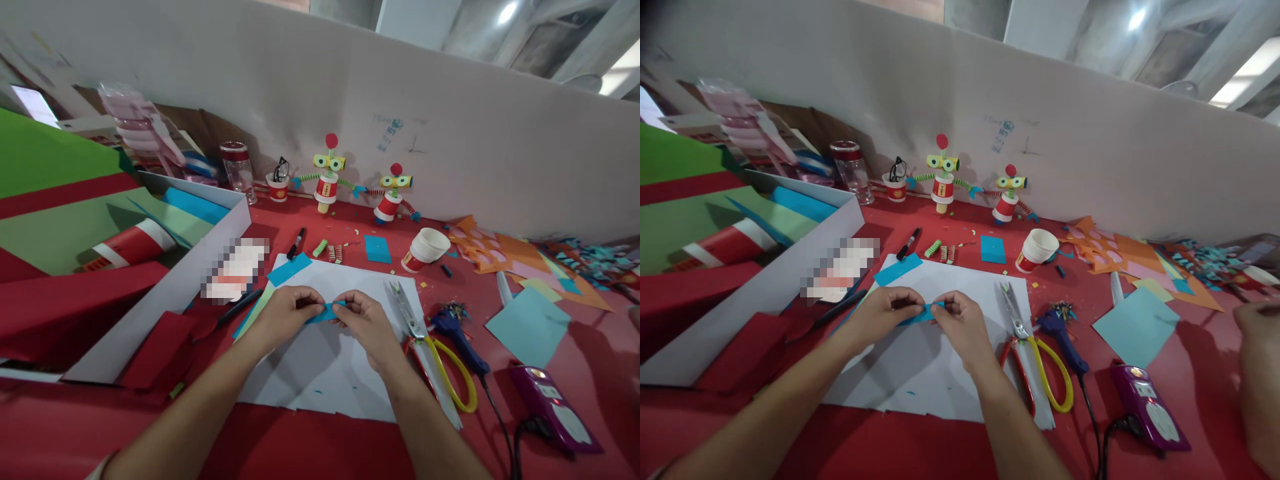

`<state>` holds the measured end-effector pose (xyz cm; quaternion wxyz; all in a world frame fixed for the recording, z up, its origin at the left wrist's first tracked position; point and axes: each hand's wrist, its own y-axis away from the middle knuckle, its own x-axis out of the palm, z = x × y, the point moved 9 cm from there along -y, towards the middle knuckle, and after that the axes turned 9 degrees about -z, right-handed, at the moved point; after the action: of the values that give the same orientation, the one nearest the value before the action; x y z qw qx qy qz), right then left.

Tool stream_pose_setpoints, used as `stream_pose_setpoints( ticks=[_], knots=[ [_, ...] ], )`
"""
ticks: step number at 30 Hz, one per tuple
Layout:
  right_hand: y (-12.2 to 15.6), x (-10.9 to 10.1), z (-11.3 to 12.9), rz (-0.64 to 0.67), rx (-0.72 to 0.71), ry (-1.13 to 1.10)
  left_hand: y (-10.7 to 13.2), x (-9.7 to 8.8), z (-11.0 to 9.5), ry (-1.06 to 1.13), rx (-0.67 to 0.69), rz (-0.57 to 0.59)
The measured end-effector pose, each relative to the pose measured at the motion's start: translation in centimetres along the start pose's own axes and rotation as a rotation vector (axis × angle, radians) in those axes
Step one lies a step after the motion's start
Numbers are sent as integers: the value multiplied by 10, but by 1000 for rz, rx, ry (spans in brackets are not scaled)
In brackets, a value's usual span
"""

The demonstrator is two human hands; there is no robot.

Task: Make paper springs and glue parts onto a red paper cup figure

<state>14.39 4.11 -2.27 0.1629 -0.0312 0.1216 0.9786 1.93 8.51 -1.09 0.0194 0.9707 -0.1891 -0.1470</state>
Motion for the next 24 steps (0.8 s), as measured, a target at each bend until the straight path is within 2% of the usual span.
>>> stream_pose_setpoints(
  ticks=[4,8,18,22,24],
  knots=[
    [0,3,1,38,-55,100,-2,0,5,-19,16,-3],
    [0,4,-2,45,-92,202,-3,4,4,-106,93,-2],
    [-1,9,-14,83,42,173,-3,6,2,-229,160,-16],
    [-2,6,0,62,-157,278,-4,5,3,-192,129,-1],
    [-4,2,3,42,-194,330,-5,4,5,-186,115,23]
  ],
)
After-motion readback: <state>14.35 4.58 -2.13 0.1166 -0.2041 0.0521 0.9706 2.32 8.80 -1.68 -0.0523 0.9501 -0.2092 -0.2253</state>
